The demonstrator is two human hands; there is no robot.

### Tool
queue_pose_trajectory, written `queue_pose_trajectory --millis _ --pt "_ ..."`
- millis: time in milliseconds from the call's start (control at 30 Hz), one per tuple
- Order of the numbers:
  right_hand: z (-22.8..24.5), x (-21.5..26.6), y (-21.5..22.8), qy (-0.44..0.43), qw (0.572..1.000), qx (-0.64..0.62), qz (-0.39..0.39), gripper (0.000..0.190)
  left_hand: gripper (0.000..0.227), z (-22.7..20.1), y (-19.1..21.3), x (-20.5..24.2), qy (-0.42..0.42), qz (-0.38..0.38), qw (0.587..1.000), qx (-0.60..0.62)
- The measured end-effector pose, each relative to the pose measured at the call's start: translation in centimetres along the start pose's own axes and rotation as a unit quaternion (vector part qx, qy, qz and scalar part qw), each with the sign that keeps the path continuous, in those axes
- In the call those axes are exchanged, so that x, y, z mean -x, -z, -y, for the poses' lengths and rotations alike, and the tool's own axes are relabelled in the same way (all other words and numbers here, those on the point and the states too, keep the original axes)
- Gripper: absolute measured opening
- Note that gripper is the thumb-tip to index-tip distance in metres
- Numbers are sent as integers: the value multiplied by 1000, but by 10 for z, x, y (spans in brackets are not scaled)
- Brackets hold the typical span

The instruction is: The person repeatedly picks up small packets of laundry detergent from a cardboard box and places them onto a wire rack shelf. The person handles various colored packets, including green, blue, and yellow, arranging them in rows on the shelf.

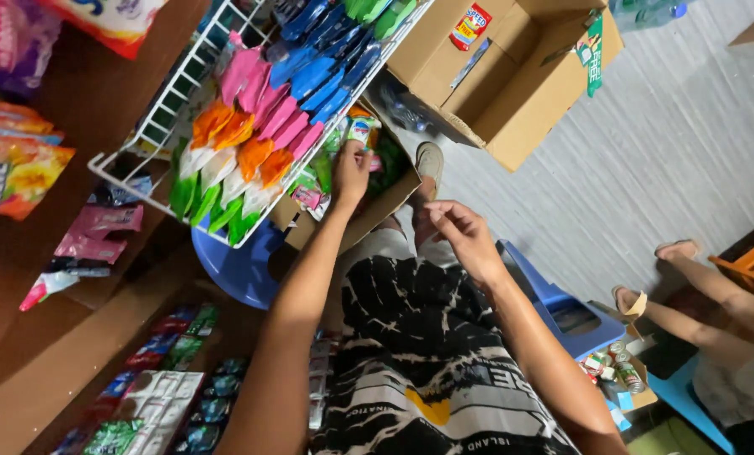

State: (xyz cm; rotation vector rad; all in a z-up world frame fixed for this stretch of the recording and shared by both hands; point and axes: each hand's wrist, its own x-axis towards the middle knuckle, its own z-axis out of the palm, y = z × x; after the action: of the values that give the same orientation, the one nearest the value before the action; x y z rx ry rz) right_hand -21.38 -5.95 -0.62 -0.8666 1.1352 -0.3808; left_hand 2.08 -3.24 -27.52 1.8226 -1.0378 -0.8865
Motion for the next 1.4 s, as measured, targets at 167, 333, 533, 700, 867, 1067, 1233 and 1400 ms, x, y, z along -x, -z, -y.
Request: queue_pose_trajectory --millis 167,333,533,700,867,1067,1233,1400 --pt "-23 -3 5 -3 1000 1 1 28 49 67 -30 -37 89 -15 955 -283" --pt "-32 -2 11 -29 999 21 -10 29 66 87 -51 -67 220 39 916 -332" --pt "-44 2 22 -52 998 40 -13 29 41 215 -95 -66 135 -72 908 -391" --pt "-36 1 24 -61 998 32 -3 28 59 99 -48 -56 261 84 894 -354" --pt "-36 -4 27 -46 999 -1 4 27 66 69 -49 -19 170 -48 981 84" --pt "27 -12 7 -28 999 1 -44 39 57 -209 22 49 166 7 884 437" --pt "44 -9 9 -19 994 -107 25 29 44 -267 26 75 163 -30 877 450" --pt "72 1 6 36 984 -168 55 26 44 -319 50 69 169 -81 911 368"
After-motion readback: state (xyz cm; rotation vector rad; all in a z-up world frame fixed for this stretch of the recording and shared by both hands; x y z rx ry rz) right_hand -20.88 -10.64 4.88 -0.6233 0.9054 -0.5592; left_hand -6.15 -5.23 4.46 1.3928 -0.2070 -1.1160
